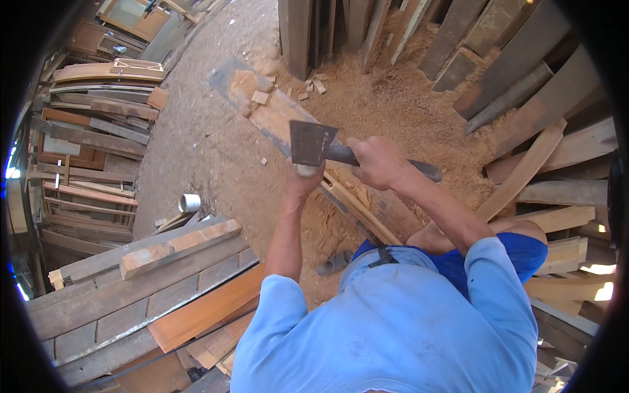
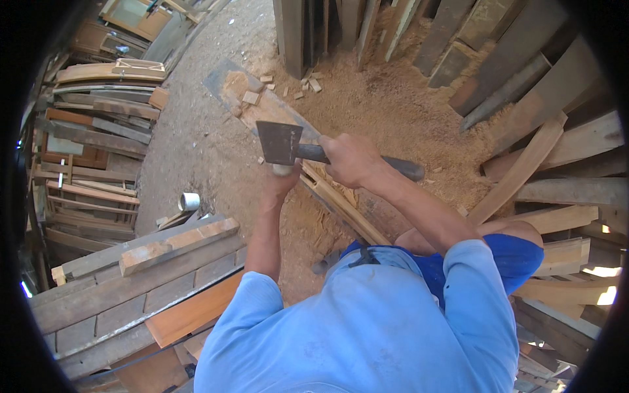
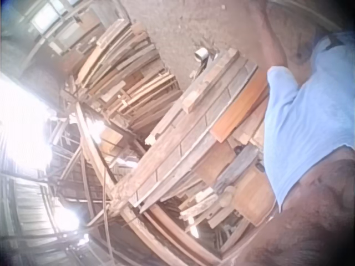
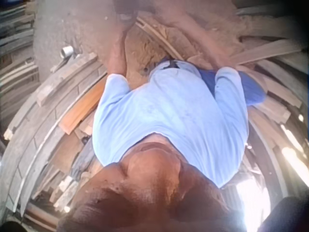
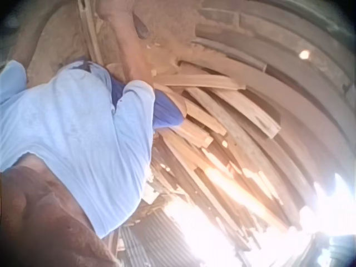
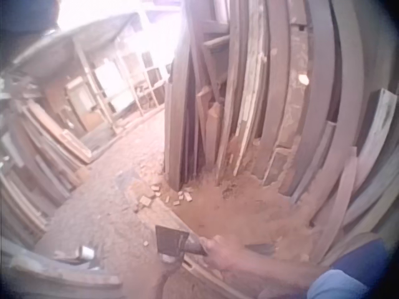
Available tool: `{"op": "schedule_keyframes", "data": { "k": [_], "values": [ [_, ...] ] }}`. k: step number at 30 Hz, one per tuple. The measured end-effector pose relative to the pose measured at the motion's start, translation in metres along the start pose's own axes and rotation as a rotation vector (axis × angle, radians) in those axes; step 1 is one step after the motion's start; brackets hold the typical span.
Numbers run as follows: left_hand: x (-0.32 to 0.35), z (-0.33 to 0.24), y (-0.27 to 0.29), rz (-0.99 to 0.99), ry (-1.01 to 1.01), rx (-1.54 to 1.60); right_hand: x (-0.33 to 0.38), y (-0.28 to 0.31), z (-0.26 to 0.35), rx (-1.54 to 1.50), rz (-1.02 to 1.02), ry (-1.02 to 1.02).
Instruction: The person shapes a piece of wood using a hammer and a chisel to refine a groove.
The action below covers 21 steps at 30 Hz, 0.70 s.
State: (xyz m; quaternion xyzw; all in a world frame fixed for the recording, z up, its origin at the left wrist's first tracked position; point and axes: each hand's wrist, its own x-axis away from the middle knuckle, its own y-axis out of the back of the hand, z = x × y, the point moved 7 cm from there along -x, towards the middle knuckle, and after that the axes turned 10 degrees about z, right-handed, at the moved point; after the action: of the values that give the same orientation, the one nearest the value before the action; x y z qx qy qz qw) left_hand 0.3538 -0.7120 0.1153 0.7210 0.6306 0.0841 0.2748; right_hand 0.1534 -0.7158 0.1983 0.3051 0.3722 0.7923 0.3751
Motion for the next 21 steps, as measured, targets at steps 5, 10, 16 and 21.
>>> {"op": "schedule_keyframes", "data": {
  "k": [5,10,16,21],
  "values": [
    [0.003,0.004,0.002,-0.006,-0.040,-0.137,0.026,0.045,0.017,-0.424,-0.206,0.085],
    [-0.006,0.030,0.020,0.028,0.041,0.143,0.032,0.097,0.063,-0.906,-0.498,0.344],
    [0.015,0.031,-0.003,0.063,0.076,0.017,-0.001,-0.016,0.006,-0.098,-0.130,0.146],
    [0.031,0.036,-0.013,0.198,0.294,0.000,0.019,0.017,0.025,-0.310,-0.098,0.069]
  ]
}}
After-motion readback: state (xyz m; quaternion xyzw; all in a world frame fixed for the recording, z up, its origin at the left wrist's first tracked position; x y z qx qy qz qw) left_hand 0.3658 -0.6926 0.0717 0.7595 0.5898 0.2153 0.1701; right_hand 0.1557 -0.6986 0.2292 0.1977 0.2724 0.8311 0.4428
